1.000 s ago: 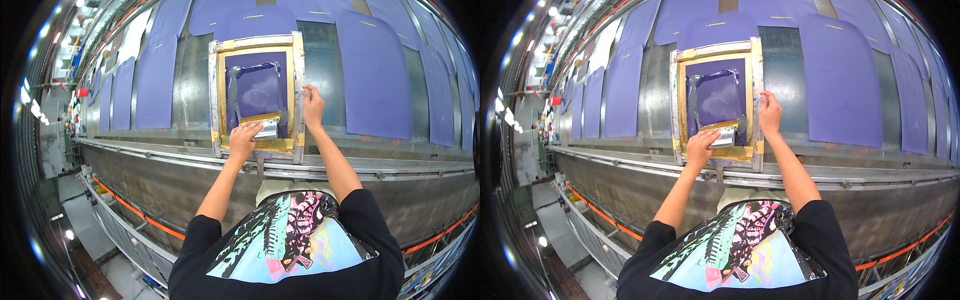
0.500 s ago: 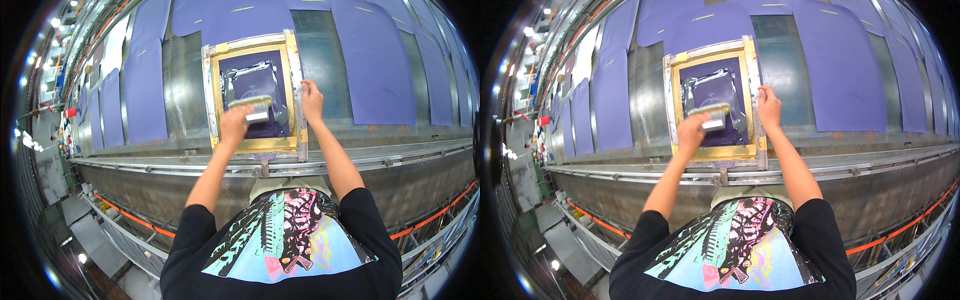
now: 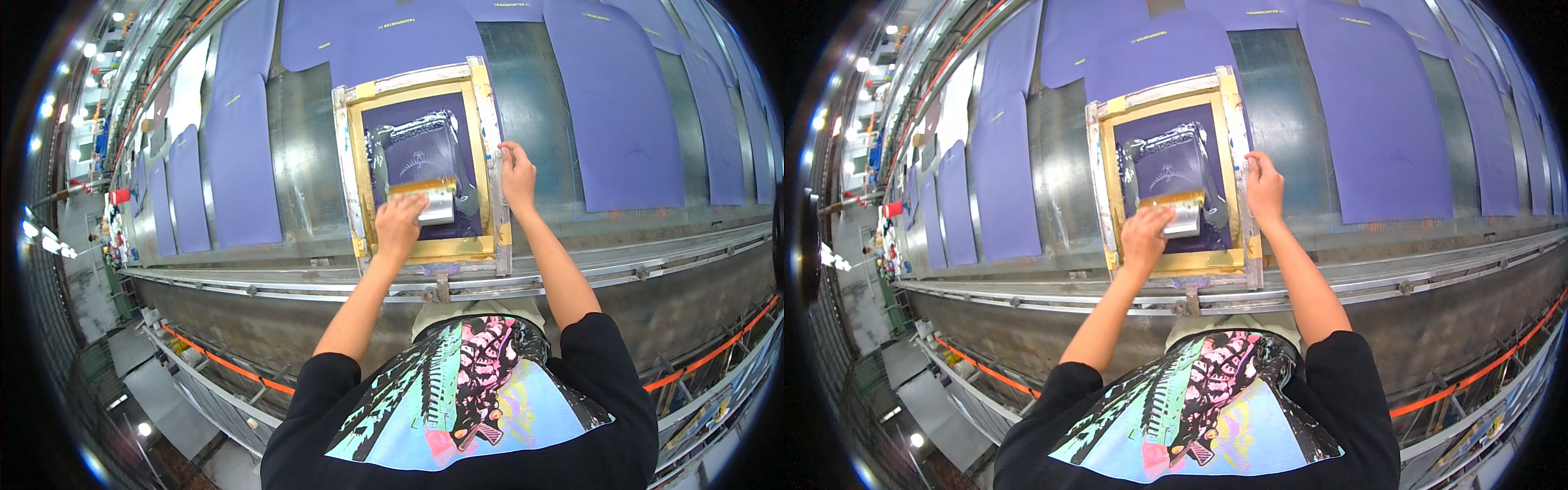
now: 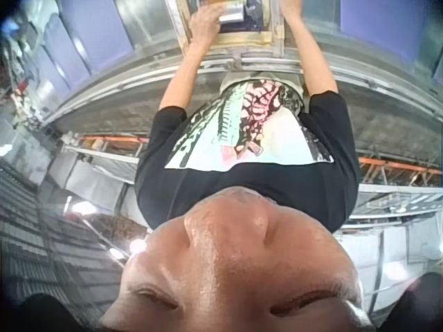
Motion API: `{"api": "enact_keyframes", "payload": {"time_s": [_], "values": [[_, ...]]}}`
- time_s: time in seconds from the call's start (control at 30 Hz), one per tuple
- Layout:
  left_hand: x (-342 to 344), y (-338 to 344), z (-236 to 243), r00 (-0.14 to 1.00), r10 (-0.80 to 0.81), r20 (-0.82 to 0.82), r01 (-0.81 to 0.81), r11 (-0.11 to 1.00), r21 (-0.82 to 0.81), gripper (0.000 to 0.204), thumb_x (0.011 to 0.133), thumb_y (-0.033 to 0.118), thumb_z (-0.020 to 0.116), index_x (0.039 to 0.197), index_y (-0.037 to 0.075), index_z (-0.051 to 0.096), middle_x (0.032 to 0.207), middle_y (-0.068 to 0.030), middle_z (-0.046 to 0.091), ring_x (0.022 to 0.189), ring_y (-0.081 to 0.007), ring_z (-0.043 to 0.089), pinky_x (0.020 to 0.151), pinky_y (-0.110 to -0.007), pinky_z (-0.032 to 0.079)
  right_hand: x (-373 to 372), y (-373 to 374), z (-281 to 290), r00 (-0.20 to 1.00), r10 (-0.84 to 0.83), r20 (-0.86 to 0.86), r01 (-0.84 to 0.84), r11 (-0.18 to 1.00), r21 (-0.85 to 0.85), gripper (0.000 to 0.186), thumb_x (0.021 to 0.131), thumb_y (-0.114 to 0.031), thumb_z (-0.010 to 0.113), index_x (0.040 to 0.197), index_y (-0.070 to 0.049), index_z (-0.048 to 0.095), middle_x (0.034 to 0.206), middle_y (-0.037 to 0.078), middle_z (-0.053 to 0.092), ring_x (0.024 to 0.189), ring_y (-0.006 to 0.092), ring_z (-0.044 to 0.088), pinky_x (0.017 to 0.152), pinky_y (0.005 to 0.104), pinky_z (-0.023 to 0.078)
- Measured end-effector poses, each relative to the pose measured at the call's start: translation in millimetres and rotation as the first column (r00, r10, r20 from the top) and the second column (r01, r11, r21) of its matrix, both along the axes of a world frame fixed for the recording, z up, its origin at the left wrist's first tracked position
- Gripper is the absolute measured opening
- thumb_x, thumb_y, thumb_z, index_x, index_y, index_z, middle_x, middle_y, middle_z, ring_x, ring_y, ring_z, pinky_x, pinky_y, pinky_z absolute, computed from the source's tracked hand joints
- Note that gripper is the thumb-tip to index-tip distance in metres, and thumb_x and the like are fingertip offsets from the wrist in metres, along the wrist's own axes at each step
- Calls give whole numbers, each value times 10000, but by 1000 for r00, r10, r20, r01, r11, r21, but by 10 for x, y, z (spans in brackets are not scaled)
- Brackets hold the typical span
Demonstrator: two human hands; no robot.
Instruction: The person performs screen printing on a series of purple t-shirts laid out on a long table. They use a squeegee to pull ink through a screen frame, repeating the motion across multiple shirts before lifting the frame and walking away.
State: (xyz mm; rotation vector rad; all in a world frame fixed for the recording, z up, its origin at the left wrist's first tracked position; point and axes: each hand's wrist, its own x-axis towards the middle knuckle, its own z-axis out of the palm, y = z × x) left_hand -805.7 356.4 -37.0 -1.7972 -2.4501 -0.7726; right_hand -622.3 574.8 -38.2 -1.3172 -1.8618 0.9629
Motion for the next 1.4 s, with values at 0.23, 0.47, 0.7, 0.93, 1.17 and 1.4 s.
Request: {"api": "enact_keyframes", "payload": {"time_s": [0.23,0.47,0.7,0.93,1.17,1.4], "values": [[-676,912,405,934,199,298,-107,949,-296,397,816,60,722,1145,266,806,1090,-76,779,991,-301,738,852,-402,575,92,-23,33,1000,14,9,-13,1000,-18,199,1050,-196,578,1130,-54,693,833,207,704,746,386,689,694,454,508],[-519,781,70,994,88,66,-81,991,-106,361,804,25,696,1062,244,820,1079,-30,786,985,-288,725,840,-440,567,26,-137,-40,999,11,-41,-12,1000,-24,200,1042,-203,592,1114,-55,706,822,198,704,714,345,684,684,437,510],[59,-685,-111,996,-45,83,48,998,-37,448,745,-46,698,1110,195,791,1227,22,759,1145,-221,699,938,-397,558,-127,-480,-113,999,27,31,-28,999,35,217,1022,-230,624,1124,-68,726,819,185,710,719,325,692,710,414,526],[222,-1501,-319,981,-90,172,84,995,46,589,721,-9,726,1277,185,726,1337,0,709,1244,-260,643,1019,-408,522,-177,-1061,-44,1000,-20,-18,22,992,128,220,1040,-253,615,1112,-89,743,631,81,568,585,155,497,587,375,419],[-345,-1681,289,978,5,206,2,999,-37,582,715,-20,723,1263,173,733,1314,-14,720,1218,-289,661,1003,-424,536,-841,-1352,412,999,15,-41,-13,999,41,209,1051,-232,604,1106,-76,731,606,60,507,563,139,443,548,373,376],[-1289,-1767,323,982,77,175,-74,997,-25,518,683,-66,702,1152,141,779,1218,-29,756,1108,-271,697,903,-407,566,-1795,-1572,207,991,24,-129,-28,999,-28,204,1065,-197,570,1122,-61,711,597,109,499,539,168,467,546,385,380]]}}
